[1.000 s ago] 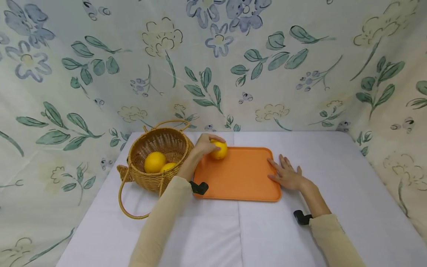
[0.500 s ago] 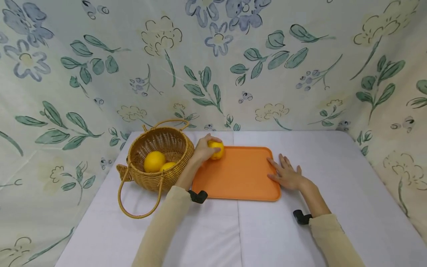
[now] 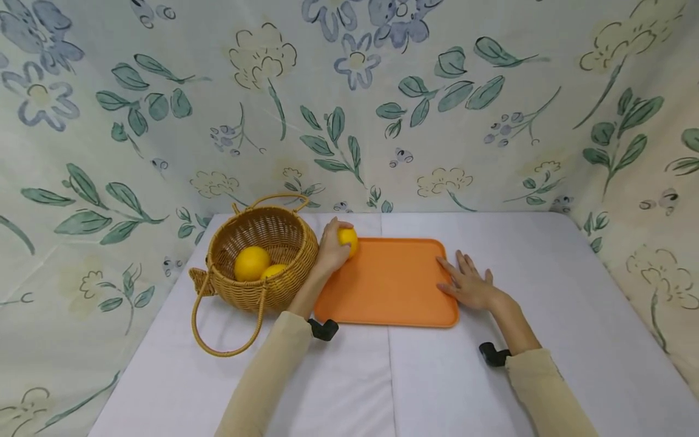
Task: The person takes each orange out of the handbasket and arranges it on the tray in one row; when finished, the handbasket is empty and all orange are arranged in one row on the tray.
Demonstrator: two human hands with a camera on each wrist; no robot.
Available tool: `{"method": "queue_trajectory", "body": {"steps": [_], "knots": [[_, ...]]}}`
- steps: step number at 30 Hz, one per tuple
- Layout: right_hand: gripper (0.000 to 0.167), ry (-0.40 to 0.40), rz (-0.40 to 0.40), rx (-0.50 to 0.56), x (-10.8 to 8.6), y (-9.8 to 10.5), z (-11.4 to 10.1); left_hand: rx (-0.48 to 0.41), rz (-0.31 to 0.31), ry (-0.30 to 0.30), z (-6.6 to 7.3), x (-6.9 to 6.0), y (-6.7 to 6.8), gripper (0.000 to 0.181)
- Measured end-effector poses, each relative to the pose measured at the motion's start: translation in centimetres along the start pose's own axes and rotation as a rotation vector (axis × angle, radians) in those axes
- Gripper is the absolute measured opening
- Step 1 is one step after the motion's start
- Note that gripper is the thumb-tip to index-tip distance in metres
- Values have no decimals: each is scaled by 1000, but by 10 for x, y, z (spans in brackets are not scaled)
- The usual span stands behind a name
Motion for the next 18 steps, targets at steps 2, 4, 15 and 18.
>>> {"method": "queue_trajectory", "body": {"steps": [2, 4, 15, 18], "knots": [[75, -1, -1, -1, 0, 0, 0, -6, -8, 0, -2, 0, -1, 48], [75, -2, -1, -2, 0, 0, -1, -6, -12, 2, -4, 0, -2, 49], [75, 0, 4, -3, 0, 1, 1, -8, -25, -12, -8, 1, -5, 55], [76, 0, 2, -5, 1, 0, 1, -46, -23, -10, -11, 0, -6, 49]]}}
Point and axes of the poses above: each hand's wrist, its own x-axis towards the middle knuckle, its own y-axis out of the back of the hand, z = x × y, the point moved 8 cm from there along x, towards the middle knuckle, and after that the axes turned 3 degrees about z, right-handed, at the moved point
